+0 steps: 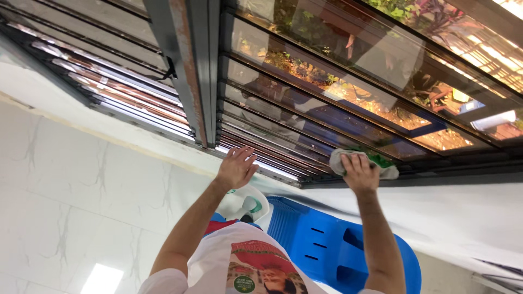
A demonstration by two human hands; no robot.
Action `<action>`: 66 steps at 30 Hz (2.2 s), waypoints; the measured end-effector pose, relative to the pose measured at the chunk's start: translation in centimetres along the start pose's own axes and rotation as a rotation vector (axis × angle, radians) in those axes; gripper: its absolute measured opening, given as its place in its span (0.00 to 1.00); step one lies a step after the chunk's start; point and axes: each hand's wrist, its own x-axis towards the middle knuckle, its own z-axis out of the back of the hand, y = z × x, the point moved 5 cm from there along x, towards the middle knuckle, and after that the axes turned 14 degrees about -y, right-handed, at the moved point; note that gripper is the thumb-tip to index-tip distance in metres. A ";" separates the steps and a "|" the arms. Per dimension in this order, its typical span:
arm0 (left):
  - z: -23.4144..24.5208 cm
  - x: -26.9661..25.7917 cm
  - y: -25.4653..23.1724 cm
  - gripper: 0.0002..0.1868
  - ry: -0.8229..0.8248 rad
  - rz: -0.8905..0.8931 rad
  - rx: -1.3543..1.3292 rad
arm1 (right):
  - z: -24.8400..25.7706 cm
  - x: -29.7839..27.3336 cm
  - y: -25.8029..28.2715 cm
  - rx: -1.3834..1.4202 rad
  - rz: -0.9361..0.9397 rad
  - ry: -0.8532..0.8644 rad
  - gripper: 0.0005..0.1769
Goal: The person wipes a large glass window pane using a green cloth. They stand on a blue plastic stool to reach the upper sections of the window, repeatedly wiping the glass surface in a cleaning motion.
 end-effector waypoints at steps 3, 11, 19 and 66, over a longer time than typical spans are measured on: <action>0.0 -0.8 -0.9 0.19 0.059 0.051 -0.047 | -0.5 0.7 0.9 0.055 0.010 -0.139 0.26; 0.6 -2.7 -2.2 0.18 0.012 0.072 -0.009 | 2.0 26.9 23.8 0.112 0.338 -0.160 0.41; -1.1 -1.9 -1.9 0.19 0.040 0.066 0.024 | -0.5 17.5 16.6 0.457 0.133 0.048 0.34; 7.7 0.5 6.0 0.16 -0.272 0.238 -0.144 | 11.1 33.7 19.6 0.447 0.224 0.038 0.44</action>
